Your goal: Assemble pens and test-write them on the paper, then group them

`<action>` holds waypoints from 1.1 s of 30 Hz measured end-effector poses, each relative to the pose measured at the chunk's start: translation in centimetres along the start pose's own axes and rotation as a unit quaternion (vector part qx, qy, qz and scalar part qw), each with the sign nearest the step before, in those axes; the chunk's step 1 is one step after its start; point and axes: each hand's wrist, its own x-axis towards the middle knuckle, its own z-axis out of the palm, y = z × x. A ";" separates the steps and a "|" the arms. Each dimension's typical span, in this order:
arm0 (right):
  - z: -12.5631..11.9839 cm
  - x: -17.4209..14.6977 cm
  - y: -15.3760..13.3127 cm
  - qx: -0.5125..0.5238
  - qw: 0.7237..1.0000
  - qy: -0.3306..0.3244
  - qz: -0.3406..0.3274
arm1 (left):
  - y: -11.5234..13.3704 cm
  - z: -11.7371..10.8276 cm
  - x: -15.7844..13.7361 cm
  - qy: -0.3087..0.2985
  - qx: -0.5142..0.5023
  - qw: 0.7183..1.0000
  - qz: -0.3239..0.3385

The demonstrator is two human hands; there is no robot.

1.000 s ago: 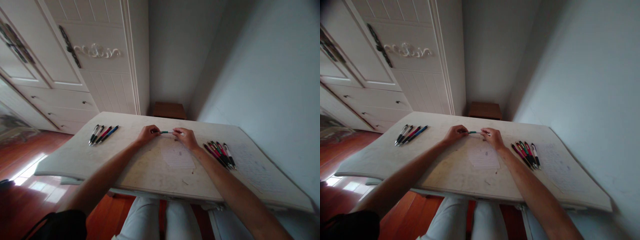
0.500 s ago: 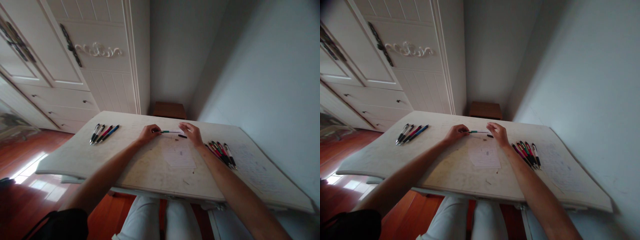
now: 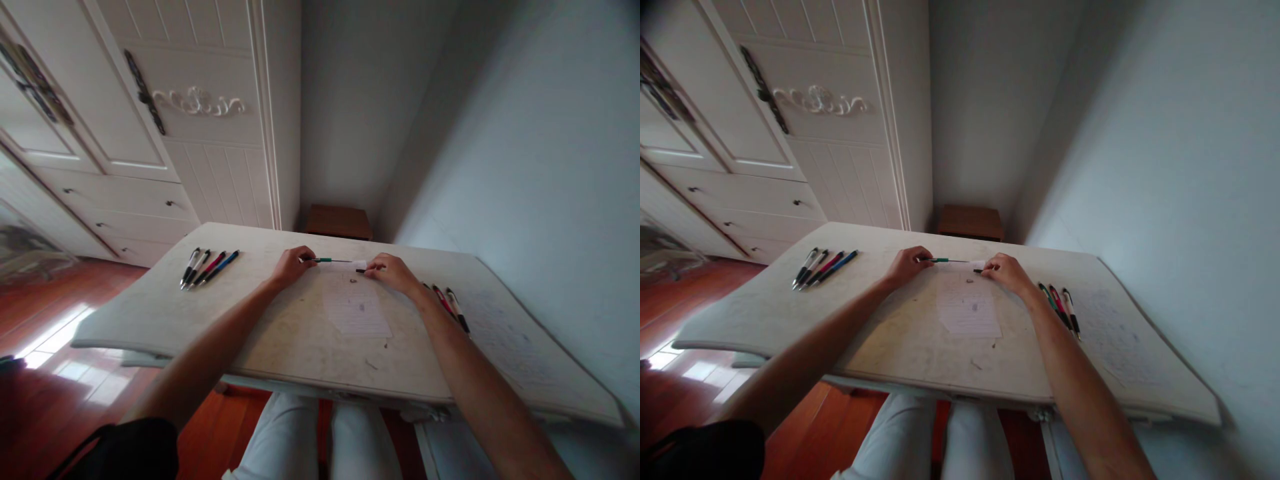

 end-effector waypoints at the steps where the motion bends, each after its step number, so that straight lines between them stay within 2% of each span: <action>1: 0.1 0.1 -0.1 0.002 1.000 0.014 -0.004 | 0.0 0.0 0.0 0.001 0.001 1.000 0.001; 5: 0.5 0.2 -0.4 0.023 0.999 0.048 -0.004 | 0.0 0.0 -0.1 0.002 0.003 1.000 -0.002; 33: 0.9 0.1 -0.7 0.009 0.998 0.056 -0.010 | 0.5 -0.1 -0.3 -0.018 0.001 1.000 0.004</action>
